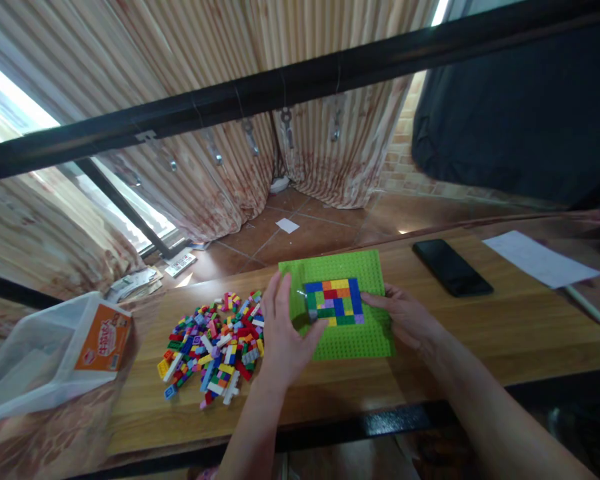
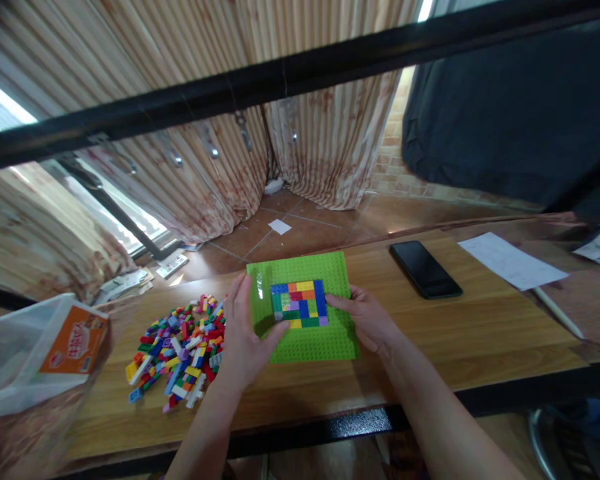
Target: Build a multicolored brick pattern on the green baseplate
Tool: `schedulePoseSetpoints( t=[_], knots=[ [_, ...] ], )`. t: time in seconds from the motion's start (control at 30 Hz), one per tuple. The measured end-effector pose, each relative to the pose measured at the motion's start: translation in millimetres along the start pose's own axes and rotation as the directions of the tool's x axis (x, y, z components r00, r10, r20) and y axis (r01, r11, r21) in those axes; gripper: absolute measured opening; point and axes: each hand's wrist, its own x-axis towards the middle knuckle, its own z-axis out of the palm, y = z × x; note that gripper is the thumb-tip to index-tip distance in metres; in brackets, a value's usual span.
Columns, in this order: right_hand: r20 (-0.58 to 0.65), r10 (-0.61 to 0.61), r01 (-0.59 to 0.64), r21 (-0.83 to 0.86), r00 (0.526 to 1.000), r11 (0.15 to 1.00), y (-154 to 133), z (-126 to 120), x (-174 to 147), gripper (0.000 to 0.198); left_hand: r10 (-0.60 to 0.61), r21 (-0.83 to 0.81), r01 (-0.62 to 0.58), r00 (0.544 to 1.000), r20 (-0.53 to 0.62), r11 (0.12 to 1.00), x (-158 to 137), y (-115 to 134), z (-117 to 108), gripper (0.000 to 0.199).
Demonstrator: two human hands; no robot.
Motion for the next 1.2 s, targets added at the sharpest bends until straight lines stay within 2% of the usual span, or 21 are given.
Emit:
schedulePoseSetpoints(
  t=[0.03,0.07,0.1,0.17,0.23,0.27,0.33,0.57,0.93,1.2],
  knots=[
    [0.005,-0.005,0.005,0.008,1.000,1.000,0.4,-0.3,0.8,0.029,-0.088,-0.134,0.085,0.996,-0.021,0.987,0.7,-1.7,0.1,0.088],
    [0.009,-0.007,0.007,0.014,1.000,1.000,0.6,-0.4,1.2,0.028,-0.188,-0.295,0.184,0.982,0.014,0.938,1.1,-3.4,0.3,0.083],
    [0.013,-0.007,0.007,0.019,1.000,1.000,0.7,-0.3,1.4,0.028,-0.284,-0.452,0.298,0.954,0.101,0.841,1.2,-4.9,0.6,0.074],
    [0.024,-0.003,0.002,0.025,1.000,1.000,0.5,0.1,0.9,0.027,-0.416,-0.643,0.523,0.848,0.328,0.559,0.3,-6.9,1.2,0.054],
    [0.032,0.015,-0.016,0.029,0.999,0.999,-0.1,0.8,-0.3,0.026,-0.476,-0.678,0.657,0.736,0.482,0.329,-1.6,-7.0,1.1,0.041],
    [0.036,0.028,-0.029,0.029,0.999,0.999,-0.6,1.1,-0.9,0.026,-0.493,-0.683,0.683,0.702,0.514,0.261,-2.5,-6.3,0.7,0.038],
    [0.049,0.055,-0.056,0.027,0.997,0.998,-1.3,1.8,-1.8,0.029,-0.505,-0.693,0.695,0.676,0.538,0.191,-3.6,-4.4,-0.2,0.036],
    [0.063,0.089,-0.090,0.026,0.994,0.996,-1.3,2.2,-2.2,0.033,-0.557,-0.720,0.687,0.639,0.531,0.100,-3.9,-3.0,2.3,0.030],
    [0.026,0.086,-0.086,-0.004,0.996,0.996,-3.2,3.1,-4.0,0.028,-0.578,-0.729,0.677,0.635,0.514,0.095,-4.9,-4.7,5.1,0.038],
    [0.029,0.078,-0.077,-0.049,0.997,0.996,-2.0,0.3,-4.4,0.028,-0.595,-0.730,0.677,0.627,0.504,0.094,-6.9,-4.0,6.9,0.036]
  ],
)
